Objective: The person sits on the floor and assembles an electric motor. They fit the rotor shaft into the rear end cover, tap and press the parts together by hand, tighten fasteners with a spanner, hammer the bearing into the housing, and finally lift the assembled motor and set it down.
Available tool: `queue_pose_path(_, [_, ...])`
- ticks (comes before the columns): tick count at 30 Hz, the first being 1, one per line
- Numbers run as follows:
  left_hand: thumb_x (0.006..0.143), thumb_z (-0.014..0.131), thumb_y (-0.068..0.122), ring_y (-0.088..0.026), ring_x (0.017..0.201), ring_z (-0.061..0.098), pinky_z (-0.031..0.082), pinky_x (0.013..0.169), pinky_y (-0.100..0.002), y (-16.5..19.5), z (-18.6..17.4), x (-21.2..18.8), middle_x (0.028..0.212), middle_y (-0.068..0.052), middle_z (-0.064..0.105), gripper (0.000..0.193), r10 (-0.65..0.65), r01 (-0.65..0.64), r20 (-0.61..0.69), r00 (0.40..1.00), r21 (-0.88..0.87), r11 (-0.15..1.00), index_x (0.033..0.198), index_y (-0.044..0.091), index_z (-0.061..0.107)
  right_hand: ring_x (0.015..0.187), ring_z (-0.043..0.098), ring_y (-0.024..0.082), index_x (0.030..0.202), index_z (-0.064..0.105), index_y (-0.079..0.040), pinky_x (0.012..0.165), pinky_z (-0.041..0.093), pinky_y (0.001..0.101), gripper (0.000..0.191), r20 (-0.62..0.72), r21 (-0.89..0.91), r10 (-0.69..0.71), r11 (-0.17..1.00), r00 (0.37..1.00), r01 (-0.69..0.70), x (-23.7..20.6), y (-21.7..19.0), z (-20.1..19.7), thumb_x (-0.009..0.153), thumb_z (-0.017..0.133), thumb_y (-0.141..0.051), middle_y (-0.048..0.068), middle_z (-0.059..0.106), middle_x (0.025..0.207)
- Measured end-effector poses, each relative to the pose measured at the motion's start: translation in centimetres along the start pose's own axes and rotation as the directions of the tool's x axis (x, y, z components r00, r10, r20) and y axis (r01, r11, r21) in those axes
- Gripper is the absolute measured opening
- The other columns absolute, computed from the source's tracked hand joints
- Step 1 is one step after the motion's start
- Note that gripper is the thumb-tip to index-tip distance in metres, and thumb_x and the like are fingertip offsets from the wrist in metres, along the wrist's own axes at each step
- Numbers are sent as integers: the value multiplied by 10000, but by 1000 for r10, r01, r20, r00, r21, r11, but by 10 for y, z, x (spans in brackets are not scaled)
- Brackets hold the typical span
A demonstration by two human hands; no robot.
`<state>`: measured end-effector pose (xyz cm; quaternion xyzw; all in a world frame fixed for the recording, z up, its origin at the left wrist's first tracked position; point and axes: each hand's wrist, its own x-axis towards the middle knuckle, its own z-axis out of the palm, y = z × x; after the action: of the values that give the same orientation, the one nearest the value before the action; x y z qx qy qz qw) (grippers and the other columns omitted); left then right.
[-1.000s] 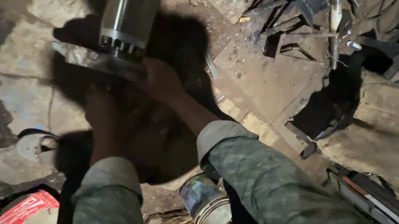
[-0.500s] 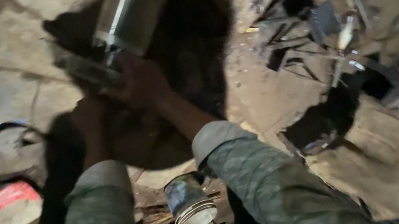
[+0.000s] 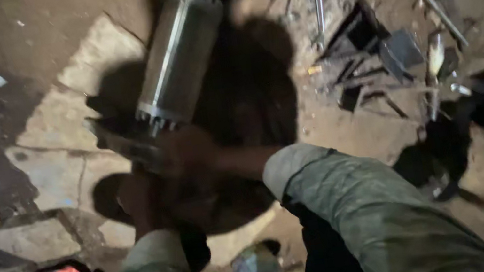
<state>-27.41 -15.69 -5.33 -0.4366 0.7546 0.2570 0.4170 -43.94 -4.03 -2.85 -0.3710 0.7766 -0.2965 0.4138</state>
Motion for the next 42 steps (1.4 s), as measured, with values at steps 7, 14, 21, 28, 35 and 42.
queue_pose_path(7, [849, 703, 369, -414, 924, 720, 567, 781, -536, -2, -8, 5, 975, -212, 748, 387, 5, -5, -30, 1000, -1, 1000, 1108, 82, 705, 785, 705, 381, 1247, 678, -104, 709, 559, 496, 595, -80, 49, -181, 981, 980, 186, 5, 11, 0, 807, 734, -501, 184, 730, 921])
queue_pose_path(14, [839, 715, 371, -411, 950, 716, 567, 800, -531, 3, -9, -4, 1004, -211, 744, 395, 34, -31, -79, 996, 37, 999, 1109, 83, 711, 758, 712, 335, 1021, 708, -124, 715, 567, 473, 505, -222, -146, -264, 961, 939, 235, 4, 13, 17, 750, 804, -540, 133, 715, 808])
queue_pose_path(21, [828, 726, 373, -408, 975, 713, 567, 819, -526, 3, -5, -13, 1033, -210, 740, 404, 65, -60, -130, 989, 49, 997, 1110, 83, 717, 738, 729, 344, 1122, 687, -113, 700, 570, 497, 576, -195, -284, -132, 956, 972, 73, -3, -16, -6, 751, 778, -544, 153, 726, 794])
queue_pose_path(28, [818, 737, 375, -405, 1000, 709, 566, 838, -521, 7, -1, -15, 1062, -209, 737, 414, 104, -97, -164, 981, 50, 994, 1111, 83, 723, 817, 731, 383, 1187, 630, -109, 731, 560, 529, 615, -234, -231, 83, 963, 969, -138, -20, -40, -6, 762, 770, -530, 181, 743, 854])
queue_pose_path(35, [807, 748, 377, -402, 1026, 705, 566, 857, -516, 6, -6, -19, 1091, -207, 733, 423, 114, -108, -172, 979, 42, 993, 1112, 84, 728, 838, 734, 396, 1130, 584, -59, 747, 574, 528, 566, -309, -111, 92, 985, 947, -132, -28, -54, -4, 770, 760, -460, 191, 745, 889])
queue_pose_path(42, [797, 760, 379, -398, 1051, 701, 566, 876, -511, 8, -10, -20, 1120, -206, 730, 433, 126, -121, -160, 979, 39, 992, 1113, 84, 734, 818, 750, 354, 1140, 649, -75, 762, 588, 485, 565, -369, -126, 95, 980, 924, -151, -28, -61, -4, 750, 784, -461, 169, 759, 888])
